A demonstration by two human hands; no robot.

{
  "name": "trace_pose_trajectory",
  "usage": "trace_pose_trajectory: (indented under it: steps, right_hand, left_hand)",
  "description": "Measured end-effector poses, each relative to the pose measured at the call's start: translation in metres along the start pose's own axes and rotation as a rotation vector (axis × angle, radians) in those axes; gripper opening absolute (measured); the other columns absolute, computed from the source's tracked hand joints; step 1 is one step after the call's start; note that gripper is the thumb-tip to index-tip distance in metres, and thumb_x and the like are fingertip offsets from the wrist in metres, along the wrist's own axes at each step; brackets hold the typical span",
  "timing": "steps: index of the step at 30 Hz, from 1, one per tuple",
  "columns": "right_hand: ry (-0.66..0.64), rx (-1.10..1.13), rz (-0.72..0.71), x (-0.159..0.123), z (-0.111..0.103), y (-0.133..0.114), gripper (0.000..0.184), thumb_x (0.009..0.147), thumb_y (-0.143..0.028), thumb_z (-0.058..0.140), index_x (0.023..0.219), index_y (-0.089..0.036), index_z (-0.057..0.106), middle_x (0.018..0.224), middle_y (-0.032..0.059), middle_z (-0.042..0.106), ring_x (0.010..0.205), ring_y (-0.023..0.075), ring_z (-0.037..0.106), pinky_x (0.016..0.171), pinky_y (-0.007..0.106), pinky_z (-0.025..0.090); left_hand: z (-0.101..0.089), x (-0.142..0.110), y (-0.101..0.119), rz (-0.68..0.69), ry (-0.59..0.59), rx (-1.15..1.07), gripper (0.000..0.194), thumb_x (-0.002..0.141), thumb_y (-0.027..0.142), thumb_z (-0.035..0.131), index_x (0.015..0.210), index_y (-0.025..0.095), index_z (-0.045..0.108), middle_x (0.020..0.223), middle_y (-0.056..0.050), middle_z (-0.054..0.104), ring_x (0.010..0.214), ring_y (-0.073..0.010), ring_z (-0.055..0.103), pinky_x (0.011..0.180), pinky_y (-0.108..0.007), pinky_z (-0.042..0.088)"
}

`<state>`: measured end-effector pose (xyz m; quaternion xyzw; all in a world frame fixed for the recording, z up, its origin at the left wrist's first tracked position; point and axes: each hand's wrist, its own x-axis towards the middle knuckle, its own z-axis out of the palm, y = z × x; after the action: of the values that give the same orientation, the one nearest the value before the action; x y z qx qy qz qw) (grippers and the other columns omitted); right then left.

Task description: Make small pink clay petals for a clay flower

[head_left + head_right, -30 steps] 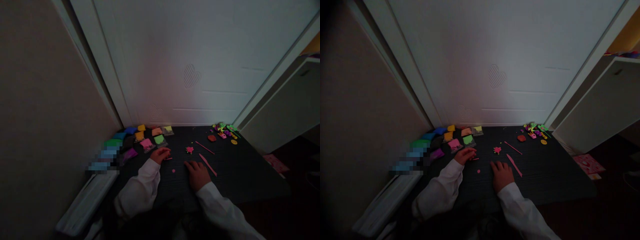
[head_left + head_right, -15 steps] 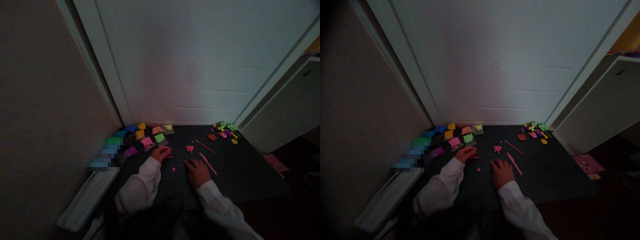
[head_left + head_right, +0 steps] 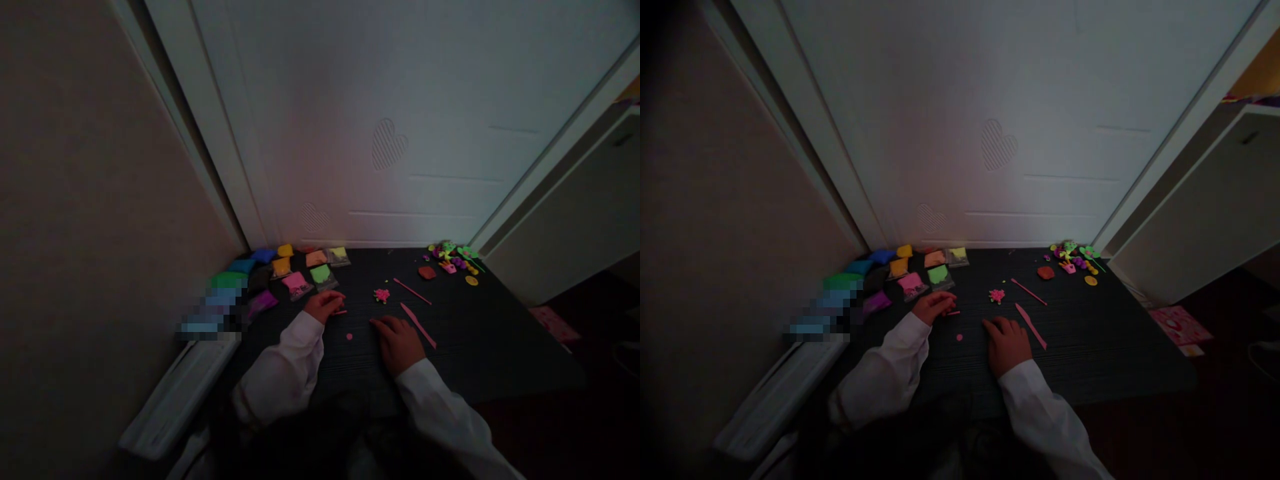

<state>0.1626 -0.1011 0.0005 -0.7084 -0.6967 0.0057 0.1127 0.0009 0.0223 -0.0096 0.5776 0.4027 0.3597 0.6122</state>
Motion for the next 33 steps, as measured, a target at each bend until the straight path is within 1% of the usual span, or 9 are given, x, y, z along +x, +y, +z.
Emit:
trace_pose_trajectory:
  steps: [8,13,18,24,28,33]
  right_hand:
    - [-0.012,-0.025,0.007,0.0,0.0,-0.002,0.036,0.072,-0.021,0.037,0.106,-0.028,0.043,0.1,0.0032,0.046,0.086,0.017,0.039,0.07,0.029,0.029]
    - [0.0,-0.007,0.015,0.0,0.0,-0.002,0.036,0.072,-0.02,0.036,0.107,-0.028,0.043,0.1,0.003,0.046,0.085,0.0171,0.039,0.07,0.029,0.029]
    - [-0.017,-0.015,0.028,0.001,-0.001,-0.003,0.036,0.071,-0.021,0.038,0.106,-0.028,0.044,0.1,0.0027,0.046,0.085,0.0178,0.038,0.069,0.03,0.029]
    - [0.001,-0.013,0.015,0.0,0.0,-0.003,0.037,0.072,-0.021,0.037,0.108,-0.029,0.041,0.1,0.0031,0.045,0.085,0.0177,0.038,0.069,0.03,0.029]
    - [0.007,-0.027,0.024,-0.001,0.001,-0.004,0.035,0.072,-0.022,0.036,0.106,-0.029,0.043,0.101,0.003,0.045,0.086,0.0182,0.037,0.068,0.03,0.029]
    - [0.023,-0.054,0.022,-0.002,0.001,-0.005,0.039,0.073,-0.024,0.035,0.112,-0.029,0.036,0.102,0.0037,0.044,0.085,0.0176,0.038,0.068,0.03,0.029]
  left_hand:
    - [0.0,-0.002,0.004,-0.013,-0.002,0.006,0.026,0.057,0.032,0.055,0.073,0.011,0.056,0.059,-0.002,0.056,0.05,-0.0079,0.047,0.045,-0.02,0.036]
    - [-0.002,0.0,0.0,0.005,-0.024,0.026,0.027,0.059,0.033,0.054,0.074,0.011,0.055,0.06,-0.003,0.055,0.051,-0.0081,0.047,0.045,-0.02,0.036]
    - [-0.004,0.002,-0.006,0.022,-0.052,0.031,0.027,0.061,0.034,0.052,0.077,0.012,0.055,0.063,-0.003,0.055,0.052,-0.008,0.047,0.046,-0.02,0.036]
    - [-0.004,0.003,-0.008,0.013,-0.045,0.029,0.027,0.06,0.034,0.052,0.077,0.012,0.055,0.062,-0.003,0.056,0.051,-0.008,0.047,0.046,-0.02,0.036]
    - [-0.004,0.002,-0.007,0.009,-0.047,0.042,0.028,0.061,0.034,0.052,0.078,0.012,0.055,0.063,-0.003,0.056,0.052,-0.008,0.047,0.047,-0.021,0.036]
    - [-0.003,0.001,-0.005,0.021,-0.042,0.06,0.028,0.062,0.034,0.052,0.078,0.011,0.054,0.062,-0.003,0.055,0.051,-0.0071,0.046,0.047,-0.02,0.036]
